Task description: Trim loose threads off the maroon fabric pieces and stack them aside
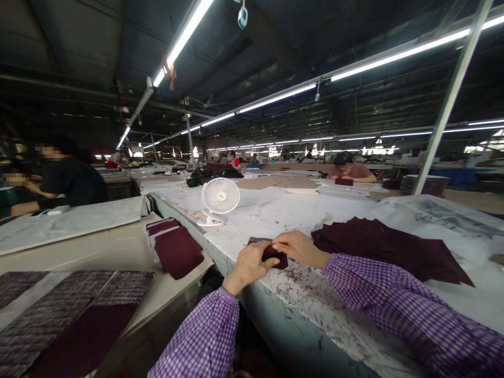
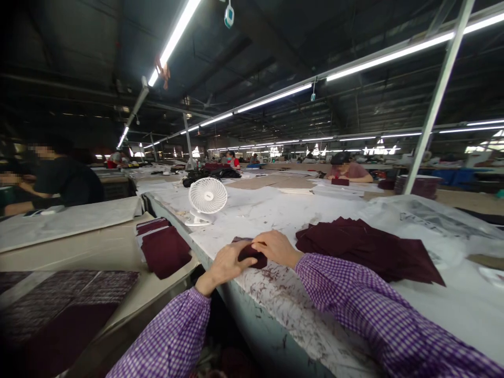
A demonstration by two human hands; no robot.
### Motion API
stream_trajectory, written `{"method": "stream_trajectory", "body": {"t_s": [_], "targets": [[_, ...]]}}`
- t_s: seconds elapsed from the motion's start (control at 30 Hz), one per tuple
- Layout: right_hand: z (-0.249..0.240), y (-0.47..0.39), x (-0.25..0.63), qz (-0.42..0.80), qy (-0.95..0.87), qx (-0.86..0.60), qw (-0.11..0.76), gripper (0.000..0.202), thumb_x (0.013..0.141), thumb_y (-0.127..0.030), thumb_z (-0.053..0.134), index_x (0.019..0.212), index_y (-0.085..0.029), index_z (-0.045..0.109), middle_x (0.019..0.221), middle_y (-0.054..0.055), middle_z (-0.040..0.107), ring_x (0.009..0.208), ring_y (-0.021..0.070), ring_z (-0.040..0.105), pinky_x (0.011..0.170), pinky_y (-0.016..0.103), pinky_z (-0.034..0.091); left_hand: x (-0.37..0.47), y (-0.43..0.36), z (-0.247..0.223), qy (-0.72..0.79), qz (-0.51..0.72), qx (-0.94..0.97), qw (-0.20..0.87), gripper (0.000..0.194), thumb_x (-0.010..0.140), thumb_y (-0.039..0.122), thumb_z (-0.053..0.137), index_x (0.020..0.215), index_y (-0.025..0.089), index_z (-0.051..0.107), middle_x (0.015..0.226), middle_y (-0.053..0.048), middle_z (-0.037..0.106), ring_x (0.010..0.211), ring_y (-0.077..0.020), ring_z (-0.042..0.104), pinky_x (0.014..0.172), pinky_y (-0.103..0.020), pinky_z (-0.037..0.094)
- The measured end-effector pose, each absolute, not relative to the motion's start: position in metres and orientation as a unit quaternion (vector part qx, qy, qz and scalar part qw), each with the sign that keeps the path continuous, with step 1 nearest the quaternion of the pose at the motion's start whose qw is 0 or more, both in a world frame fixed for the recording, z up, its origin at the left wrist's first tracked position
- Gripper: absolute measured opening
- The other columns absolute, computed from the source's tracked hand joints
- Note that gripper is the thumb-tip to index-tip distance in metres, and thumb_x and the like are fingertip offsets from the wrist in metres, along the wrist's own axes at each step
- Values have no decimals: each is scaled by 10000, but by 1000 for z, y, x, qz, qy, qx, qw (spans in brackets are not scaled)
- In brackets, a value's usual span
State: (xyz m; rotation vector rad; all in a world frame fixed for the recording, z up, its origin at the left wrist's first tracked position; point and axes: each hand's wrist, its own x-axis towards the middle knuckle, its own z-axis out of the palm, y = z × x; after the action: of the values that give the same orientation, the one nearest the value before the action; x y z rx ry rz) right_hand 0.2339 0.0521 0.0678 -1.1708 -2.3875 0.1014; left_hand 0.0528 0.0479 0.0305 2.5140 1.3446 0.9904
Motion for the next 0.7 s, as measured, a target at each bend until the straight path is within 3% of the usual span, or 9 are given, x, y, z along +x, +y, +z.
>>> {"method": "stream_trajectory", "body": {"t_s": [0.13,0.23,0.4,0.57,0.7], "targets": [[57,54,235,51,-806,-479,343,269,897,-296,409,953,-178,644,777,24,681,638,133,602,620,247,429,61,60,28,533,319,782,43,297,887,300,397,755,189,639,737,-75,665,711,-203,612,658,-288,397],[49,52,239,-46,-844,-470,256,292,889,-365,460,831,-179,676,785,45,685,737,175,598,682,287,414,62,64,25,536,354,765,48,306,881,304,404,703,178,619,677,-64,641,657,-188,590,628,-278,373],[40,52,242,-128,-882,-428,147,329,904,-401,451,981,-187,688,1036,75,675,951,227,542,819,368,365,41,75,22,547,501,652,160,319,855,343,427,637,167,581,523,2,537,531,-140,501,562,-247,356],[39,58,246,-120,-889,-420,139,297,908,-381,454,954,-208,691,988,49,686,937,211,527,822,358,348,17,90,22,542,565,579,225,329,814,413,485,644,153,595,497,22,515,508,-126,476,543,-233,363],[38,61,247,-104,-875,-435,186,248,845,-413,550,883,-202,673,897,48,672,901,213,534,810,351,368,19,84,41,540,500,665,126,303,841,377,483,658,170,607,534,12,534,558,-133,498,579,-234,345]]}}
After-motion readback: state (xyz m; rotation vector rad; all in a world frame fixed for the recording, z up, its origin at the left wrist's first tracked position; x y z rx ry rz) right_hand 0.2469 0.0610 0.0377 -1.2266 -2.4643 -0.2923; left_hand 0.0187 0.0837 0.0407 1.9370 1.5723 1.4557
